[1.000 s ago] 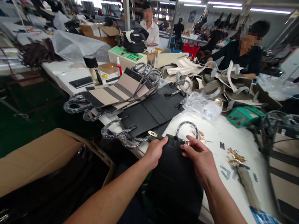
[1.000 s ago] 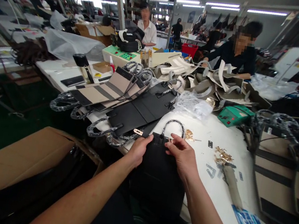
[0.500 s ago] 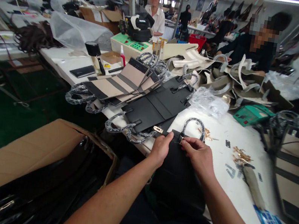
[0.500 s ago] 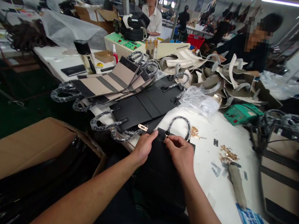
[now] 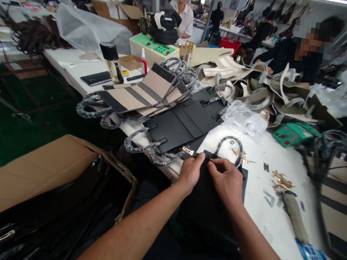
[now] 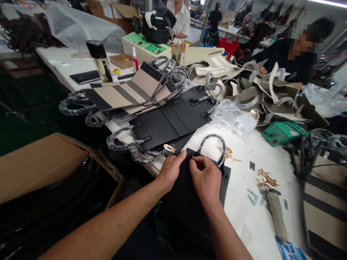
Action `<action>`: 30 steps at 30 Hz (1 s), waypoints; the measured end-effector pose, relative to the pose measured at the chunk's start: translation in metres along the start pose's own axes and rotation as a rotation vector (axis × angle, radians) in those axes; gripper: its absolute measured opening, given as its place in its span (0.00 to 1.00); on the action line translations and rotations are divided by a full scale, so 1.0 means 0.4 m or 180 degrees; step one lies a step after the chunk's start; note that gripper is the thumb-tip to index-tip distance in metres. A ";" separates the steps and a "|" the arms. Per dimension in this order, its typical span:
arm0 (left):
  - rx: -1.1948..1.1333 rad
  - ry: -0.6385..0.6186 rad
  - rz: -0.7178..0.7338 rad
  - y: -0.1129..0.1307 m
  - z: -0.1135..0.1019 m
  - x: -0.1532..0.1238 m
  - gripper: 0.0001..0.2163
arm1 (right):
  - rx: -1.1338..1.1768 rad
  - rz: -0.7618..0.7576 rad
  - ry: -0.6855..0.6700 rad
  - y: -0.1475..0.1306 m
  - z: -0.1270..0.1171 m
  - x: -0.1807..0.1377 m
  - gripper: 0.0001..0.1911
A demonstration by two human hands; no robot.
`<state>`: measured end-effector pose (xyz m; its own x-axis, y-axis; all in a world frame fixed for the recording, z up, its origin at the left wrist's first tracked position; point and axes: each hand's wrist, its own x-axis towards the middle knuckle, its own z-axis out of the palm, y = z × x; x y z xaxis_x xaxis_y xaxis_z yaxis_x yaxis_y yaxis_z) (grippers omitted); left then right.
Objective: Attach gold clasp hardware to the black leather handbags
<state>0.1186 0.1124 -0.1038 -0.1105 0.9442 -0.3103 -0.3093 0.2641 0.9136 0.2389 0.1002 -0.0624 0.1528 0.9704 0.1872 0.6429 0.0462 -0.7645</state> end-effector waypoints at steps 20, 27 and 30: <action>0.0298 -0.0028 0.0518 -0.019 0.007 0.003 0.22 | -0.0086 -0.0076 -0.0336 0.000 -0.004 0.009 0.08; 0.0219 -0.0143 0.0594 -0.009 0.009 -0.003 0.21 | -0.0029 -0.0095 -0.0126 0.009 0.006 -0.012 0.10; 0.0271 -0.0047 0.0458 -0.010 0.009 -0.003 0.23 | 0.0023 -0.0136 0.0032 0.016 0.014 -0.022 0.13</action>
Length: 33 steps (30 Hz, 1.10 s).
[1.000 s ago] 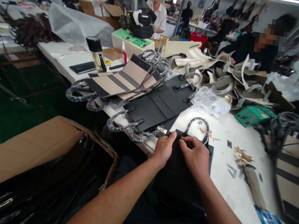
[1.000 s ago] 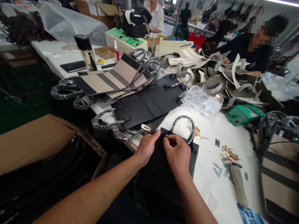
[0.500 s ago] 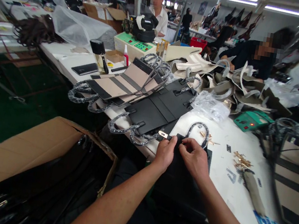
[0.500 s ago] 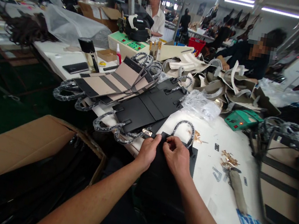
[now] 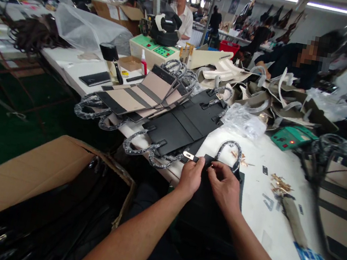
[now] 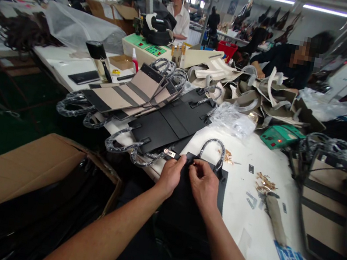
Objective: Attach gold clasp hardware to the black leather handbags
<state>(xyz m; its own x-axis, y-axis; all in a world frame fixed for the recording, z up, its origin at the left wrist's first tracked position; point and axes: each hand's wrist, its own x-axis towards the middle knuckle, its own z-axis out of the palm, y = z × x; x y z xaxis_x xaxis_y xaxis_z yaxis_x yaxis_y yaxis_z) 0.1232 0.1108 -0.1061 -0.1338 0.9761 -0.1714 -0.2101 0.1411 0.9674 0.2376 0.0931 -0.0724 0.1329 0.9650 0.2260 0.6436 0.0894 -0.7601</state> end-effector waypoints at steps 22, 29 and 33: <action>0.0227 -0.0224 0.0415 -0.002 -0.012 -0.004 0.21 | 0.0034 0.0209 -0.0505 0.002 -0.016 0.040 0.14; 0.0107 -0.0420 0.0763 0.018 -0.014 -0.013 0.16 | 0.0133 0.0375 -0.0443 0.005 -0.003 0.053 0.13; 0.0128 -0.0397 0.0453 0.014 -0.013 -0.007 0.19 | 0.0133 0.0287 -0.0492 0.004 -0.002 0.058 0.10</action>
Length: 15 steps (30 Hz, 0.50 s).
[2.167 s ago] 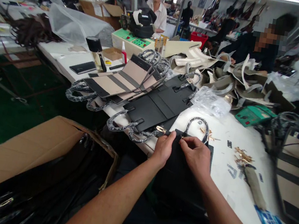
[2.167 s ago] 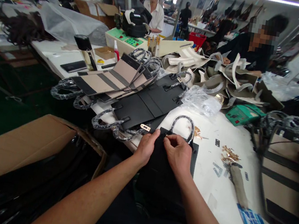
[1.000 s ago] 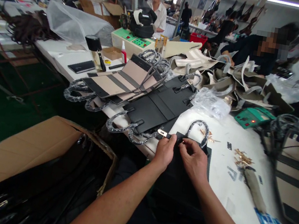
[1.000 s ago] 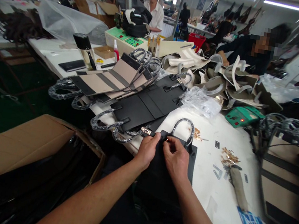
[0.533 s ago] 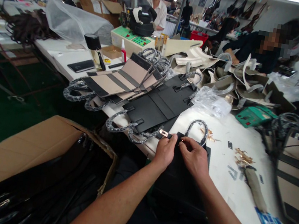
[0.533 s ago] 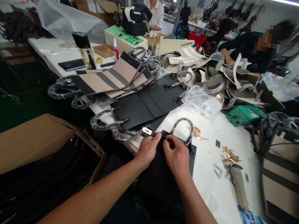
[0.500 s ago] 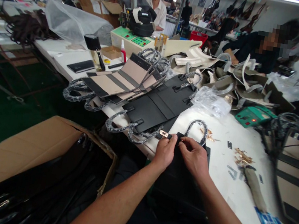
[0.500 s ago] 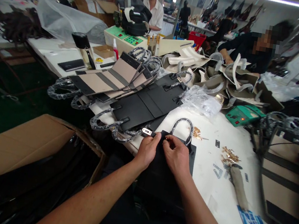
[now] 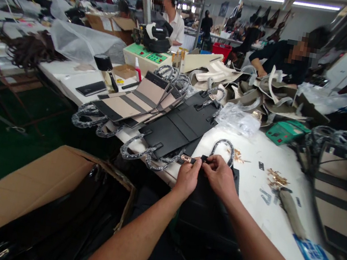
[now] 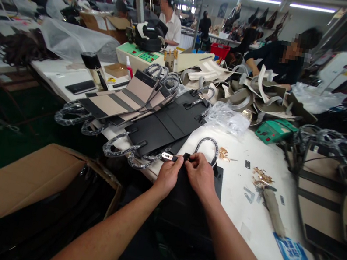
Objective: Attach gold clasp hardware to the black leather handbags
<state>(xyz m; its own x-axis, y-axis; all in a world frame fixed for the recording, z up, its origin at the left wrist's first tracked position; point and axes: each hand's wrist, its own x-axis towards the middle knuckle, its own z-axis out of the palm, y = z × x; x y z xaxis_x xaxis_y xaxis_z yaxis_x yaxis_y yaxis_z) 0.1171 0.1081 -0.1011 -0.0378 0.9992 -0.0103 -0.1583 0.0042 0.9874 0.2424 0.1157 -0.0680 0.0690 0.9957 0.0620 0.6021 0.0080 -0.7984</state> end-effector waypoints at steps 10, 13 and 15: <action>-0.0584 0.0452 -0.1035 0.007 0.001 0.015 0.27 | 0.0968 -0.0046 0.0006 0.084 -0.052 -0.086 0.16; -0.0722 0.0413 -0.1124 0.016 0.000 0.021 0.26 | 0.0829 -0.0021 -0.0031 0.108 -0.089 -0.116 0.14; -0.0861 0.0277 -0.1231 0.023 0.001 0.023 0.23 | 0.0755 0.0015 0.0072 0.129 -0.114 -0.125 0.14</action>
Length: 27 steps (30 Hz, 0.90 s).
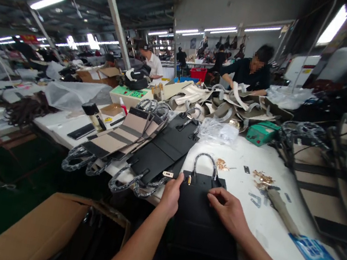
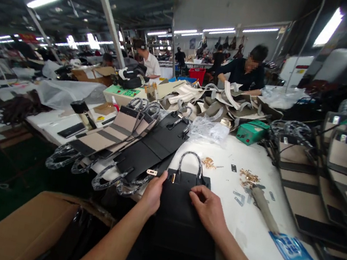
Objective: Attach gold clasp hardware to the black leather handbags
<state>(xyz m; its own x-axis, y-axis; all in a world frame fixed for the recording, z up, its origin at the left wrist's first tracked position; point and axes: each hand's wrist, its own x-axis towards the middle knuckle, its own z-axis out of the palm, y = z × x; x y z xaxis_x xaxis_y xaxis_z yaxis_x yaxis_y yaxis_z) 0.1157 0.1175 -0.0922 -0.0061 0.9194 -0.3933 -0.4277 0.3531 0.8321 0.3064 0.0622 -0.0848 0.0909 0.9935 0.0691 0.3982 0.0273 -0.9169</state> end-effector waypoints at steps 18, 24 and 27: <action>0.0297 -0.0605 -0.0592 0.048 0.046 -0.026 0.14 | -0.1525 -0.0466 0.0503 0.071 -0.120 0.277 0.15; 0.0271 -0.0411 -0.0296 0.035 0.038 -0.020 0.16 | -0.2203 -0.0789 0.0119 0.047 -0.077 0.384 0.10; 0.0311 -0.0262 -0.0175 0.030 0.037 -0.016 0.17 | -0.2307 -0.0835 0.0036 0.051 -0.066 0.390 0.10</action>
<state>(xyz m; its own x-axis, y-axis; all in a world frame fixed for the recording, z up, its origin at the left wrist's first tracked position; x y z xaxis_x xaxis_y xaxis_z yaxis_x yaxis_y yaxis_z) 0.1240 0.1183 -0.0740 0.0909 0.9079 -0.4092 -0.3354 0.4148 0.8459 0.3528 0.2150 -0.0823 -0.0813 0.9632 0.2562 0.9061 0.1785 -0.3836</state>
